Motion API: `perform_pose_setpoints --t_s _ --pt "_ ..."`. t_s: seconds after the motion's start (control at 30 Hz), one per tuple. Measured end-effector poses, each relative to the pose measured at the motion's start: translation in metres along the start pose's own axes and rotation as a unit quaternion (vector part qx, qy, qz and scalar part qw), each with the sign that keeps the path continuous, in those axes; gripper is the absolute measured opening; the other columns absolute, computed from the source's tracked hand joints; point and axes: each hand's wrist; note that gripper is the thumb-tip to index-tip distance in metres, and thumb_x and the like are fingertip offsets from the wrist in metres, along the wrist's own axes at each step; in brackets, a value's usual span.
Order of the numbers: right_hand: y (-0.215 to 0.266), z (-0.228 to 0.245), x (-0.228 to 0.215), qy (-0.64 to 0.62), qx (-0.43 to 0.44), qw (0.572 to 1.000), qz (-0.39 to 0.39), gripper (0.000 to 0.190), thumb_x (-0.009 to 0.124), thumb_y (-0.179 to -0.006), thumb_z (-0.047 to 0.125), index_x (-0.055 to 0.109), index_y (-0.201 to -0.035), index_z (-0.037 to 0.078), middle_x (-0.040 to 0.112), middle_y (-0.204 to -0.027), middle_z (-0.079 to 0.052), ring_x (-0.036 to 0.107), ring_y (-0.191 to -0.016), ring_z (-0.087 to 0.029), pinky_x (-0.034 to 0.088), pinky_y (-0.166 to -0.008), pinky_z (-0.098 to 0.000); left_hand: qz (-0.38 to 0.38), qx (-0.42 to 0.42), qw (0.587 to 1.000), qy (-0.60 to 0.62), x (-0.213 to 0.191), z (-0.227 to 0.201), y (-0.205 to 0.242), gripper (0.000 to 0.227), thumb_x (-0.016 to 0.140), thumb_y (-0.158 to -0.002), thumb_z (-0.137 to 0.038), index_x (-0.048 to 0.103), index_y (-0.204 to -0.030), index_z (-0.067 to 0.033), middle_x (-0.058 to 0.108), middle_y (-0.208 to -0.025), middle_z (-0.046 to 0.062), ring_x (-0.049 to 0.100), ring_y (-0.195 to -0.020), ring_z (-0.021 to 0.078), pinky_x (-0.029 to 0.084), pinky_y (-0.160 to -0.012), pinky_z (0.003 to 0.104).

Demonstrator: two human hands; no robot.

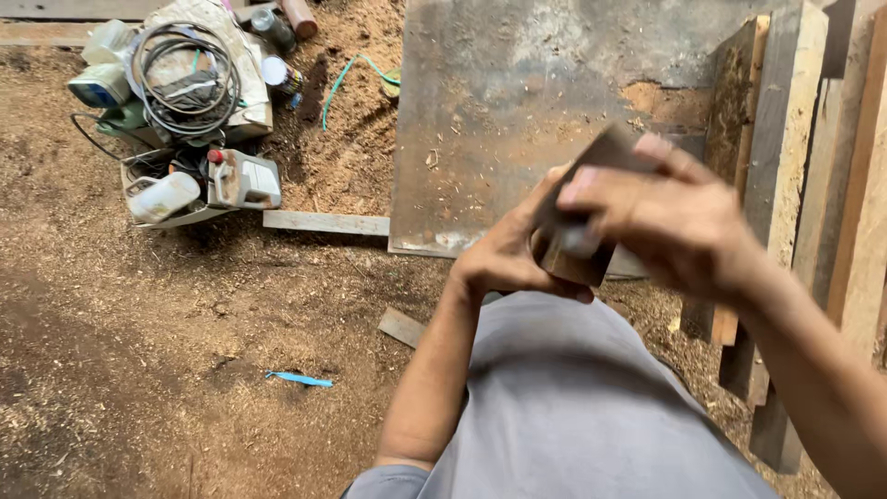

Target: The person sands a wooden board and a small wooden block by hand using a piece of sandpaper.

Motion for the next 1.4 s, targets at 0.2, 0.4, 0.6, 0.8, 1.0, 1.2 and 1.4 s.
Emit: perform_pose_setpoints --t_s 0.2,0.4,0.6,0.8,1.0,1.2,1.4 --pt "0.005 0.0 0.001 0.018 -0.048 0.997 0.053 0.013 0.067 -0.096 0.02 0.071 -0.108 0.019 0.065 -0.14 0.0 0.058 -0.136 -0.018 0.039 -0.124 -0.0462 -0.036 -0.01 0.98 -0.193 -0.015 0.002 -0.002 0.137 0.101 -0.056 -0.011 0.021 -0.169 -0.0127 0.046 -0.162 0.015 0.045 -0.15 0.0254 0.041 -0.127 0.04" --pt "-0.005 0.001 -0.039 0.052 -0.006 0.994 0.098 0.017 0.067 -0.086 0.022 0.068 -0.101 0.015 0.047 -0.157 -0.009 0.037 -0.152 -0.028 0.03 -0.124 -0.0518 0.129 0.025 0.982 -0.136 -0.048 0.01 -0.03 0.135 0.104 -0.058 -0.013 0.026 -0.168 -0.0066 0.044 -0.16 0.011 0.04 -0.149 0.0194 0.032 -0.13 0.036" --pt "0.006 -0.002 -0.039 -0.001 0.033 0.993 0.111 0.014 0.071 -0.081 0.021 0.067 -0.092 0.013 0.052 -0.149 -0.013 0.041 -0.147 -0.033 0.037 -0.118 -0.0477 0.163 -0.009 0.984 -0.067 -0.055 0.014 -0.039 0.112 0.101 -0.066 -0.027 0.043 -0.158 -0.0023 0.058 -0.151 0.018 0.056 -0.14 0.0263 0.043 -0.124 0.042" --pt "0.019 0.007 -0.041 -0.016 0.197 0.979 0.052 0.013 0.076 -0.084 0.018 0.07 -0.093 0.012 0.059 -0.14 -0.01 0.047 -0.133 -0.029 0.048 -0.104 -0.0386 -0.055 0.16 0.92 -0.354 0.005 0.008 -0.016 0.09 0.097 -0.069 -0.036 0.055 -0.143 -0.0072 0.068 -0.135 0.011 0.068 -0.125 0.02 0.058 -0.111 0.038" --pt "0.033 0.006 -0.032 0.066 0.167 0.984 0.015 0.013 0.082 -0.078 0.02 0.075 -0.088 0.016 0.067 -0.128 -0.004 0.049 -0.12 -0.023 0.043 -0.101 -0.0354 -0.147 0.201 0.919 -0.306 0.024 0.014 -0.025 0.054 0.094 -0.082 -0.025 0.063 -0.122 -0.0073 0.074 -0.116 0.006 0.075 -0.108 0.0139 0.064 -0.098 0.028" --pt "0.045 -0.003 -0.036 0.051 0.152 0.987 -0.028 0.015 0.084 -0.081 0.018 0.075 -0.093 0.016 0.07 -0.122 -0.001 0.054 -0.112 -0.018 0.039 -0.1 -0.0311 -0.112 0.214 0.938 -0.248 0.02 0.018 -0.03 0.055 0.094 -0.081 -0.02 0.064 -0.125 -0.0077 0.071 -0.118 0.005 0.071 -0.109 0.0125 0.062 -0.097 0.029" --pt "0.023 0.021 -0.011 0.089 0.133 0.986 -0.048 0.016 0.084 -0.08 0.014 0.075 -0.093 0.013 0.071 -0.126 -0.003 0.056 -0.129 -0.026 0.037 -0.114 -0.0421 -0.081 0.219 0.936 -0.262 0.01 0.019 -0.028 0.049 0.096 -0.08 -0.017 0.064 -0.117 -0.0095 0.071 -0.109 0.003 0.07 -0.101 0.0108 0.061 -0.088 0.027"
Point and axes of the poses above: each hand's wrist, its own y-axis away from the middle knuckle, its own x-axis out of the palm, z = x × y
